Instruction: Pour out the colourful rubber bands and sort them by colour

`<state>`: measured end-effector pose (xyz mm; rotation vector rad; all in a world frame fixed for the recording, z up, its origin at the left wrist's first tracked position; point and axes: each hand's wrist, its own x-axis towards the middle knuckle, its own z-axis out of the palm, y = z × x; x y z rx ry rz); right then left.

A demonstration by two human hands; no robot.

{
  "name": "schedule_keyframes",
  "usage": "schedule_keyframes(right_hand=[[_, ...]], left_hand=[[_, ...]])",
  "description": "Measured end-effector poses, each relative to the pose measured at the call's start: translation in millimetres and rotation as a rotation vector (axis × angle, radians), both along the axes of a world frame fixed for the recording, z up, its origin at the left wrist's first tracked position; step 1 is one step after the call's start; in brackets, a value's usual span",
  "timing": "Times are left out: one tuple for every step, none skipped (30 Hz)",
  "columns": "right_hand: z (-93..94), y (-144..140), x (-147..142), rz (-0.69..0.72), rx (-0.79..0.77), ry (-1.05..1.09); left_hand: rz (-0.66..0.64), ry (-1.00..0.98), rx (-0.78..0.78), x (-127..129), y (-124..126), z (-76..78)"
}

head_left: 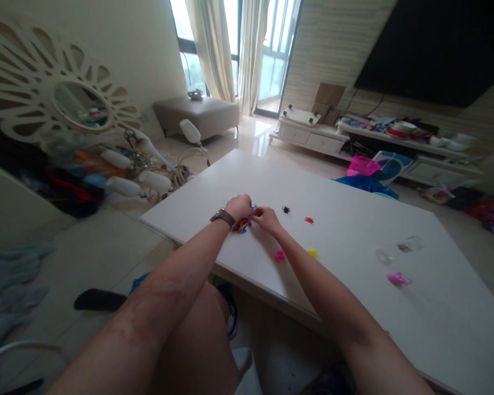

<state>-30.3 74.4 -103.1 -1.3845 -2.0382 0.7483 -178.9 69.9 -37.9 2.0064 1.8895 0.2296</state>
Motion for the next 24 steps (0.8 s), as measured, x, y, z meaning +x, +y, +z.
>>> schedule_keyframes(right_hand=[[-0.2, 0.4, 2.1, -0.004, -0.008, 0.019], [-0.5, 0.8, 4.1, -0.009, -0.023, 0.052], [-1.0, 1.2, 6.1, -0.014, -0.051, 0.104], [-1.5, 1.5, 7.8, -0.019, -0.089, 0.175], [-2.0, 1.6, 9.4, -0.026, -0.134, 0.26], [-2.6, 1.7, 10.8, -0.036, -0.181, 0.352], [-3.1, 1.7, 12.0, -0.048, -0.224, 0.44], [-3.4, 1.5, 13.2, -0.058, -0.259, 0.517], [-3.6, 1.3, 14.3, -0.068, -0.289, 0.585], [-3.6, 1.0, 15.5, -0.079, -0.317, 0.648], [-3.5, 0.7, 16.7, -0.087, -0.347, 0.704], [-3.3, 0.4, 17.9, -0.092, -0.374, 0.754], [-3.1, 0.0, 19.1, -0.094, -0.397, 0.795], [-2.9, -0.4, 20.3, -0.091, -0.417, 0.828], [-2.7, -0.9, 21.3, -0.082, -0.431, 0.851], [-2.7, -1.3, 22.3, -0.069, -0.44, 0.866], [-2.7, -1.8, 23.1, -0.056, -0.444, 0.873], [-2.7, -2.3, 23.7, -0.044, -0.444, 0.876], [-2.9, -2.8, 24.3, -0.037, -0.442, 0.879], [-3.0, -3.2, 24.8, -0.033, -0.44, 0.882], [-3.1, -3.6, 25.2, -0.033, -0.437, 0.889], [-3.2, -3.9, 25.7, -0.035, -0.435, 0.896], [-3.3, -4.2, 26.1, -0.038, -0.435, 0.903], [-3.3, -4.5, 26.5, -0.041, -0.435, 0.91]], left_hand=[[0.002, -0.008, -0.009, -0.4, 1.4, -1.4], [0.001, -0.018, -0.02, -0.7, 3.0, -2.7], [-0.004, -0.031, -0.036, -0.9, 4.6, -3.9], [-0.014, -0.051, -0.055, -1.0, 6.0, -4.8], [-0.03, -0.076, -0.08, -1.1, 7.2, -5.5], [-0.049, -0.107, -0.106, -1.0, 8.1, -6.0], [-0.068, -0.143, -0.136, -1.0, 8.6, -6.5], [-0.085, -0.185, -0.166, -1.0, 8.7, -6.9], [-0.096, -0.234, -0.192, -1.0, 8.6, -7.4], [-0.099, -0.291, -0.214, -1.0, 8.3, -8.0], [-0.092, -0.353, -0.231, -1.0, 7.9, -8.8], [-0.081, -0.418, -0.244, -1.0, 7.5, -9.6], [-0.069, -0.477, -0.254, -1.0, 7.2, -10.5], [-0.061, -0.526, -0.26, -1.0, 6.9, -11.2], [-0.057, -0.559, -0.258, -0.9, 6.8, -11.7], [-0.063, -0.577, -0.248, -0.8, 6.8, -11.9], [-0.074, -0.581, -0.224, -0.7, 6.9, -11.9], [-0.089, -0.575, -0.192, -0.6, 7.1, -11.7], [-0.104, -0.561, -0.156, -0.4, 7.3, -11.4], [-0.116, -0.545, -0.121, -0.1, 7.7, -11.0], [-0.124, -0.531, -0.094, 0.2, 8.0, -10.7], [-0.131, -0.521, -0.079, 0.6, 8.4, -10.4], [-0.134, -0.514, -0.073, 1.0, 8.6, -10.1], [-0.138, -0.509, -0.074, 1.6, 8.7, -9.8]])
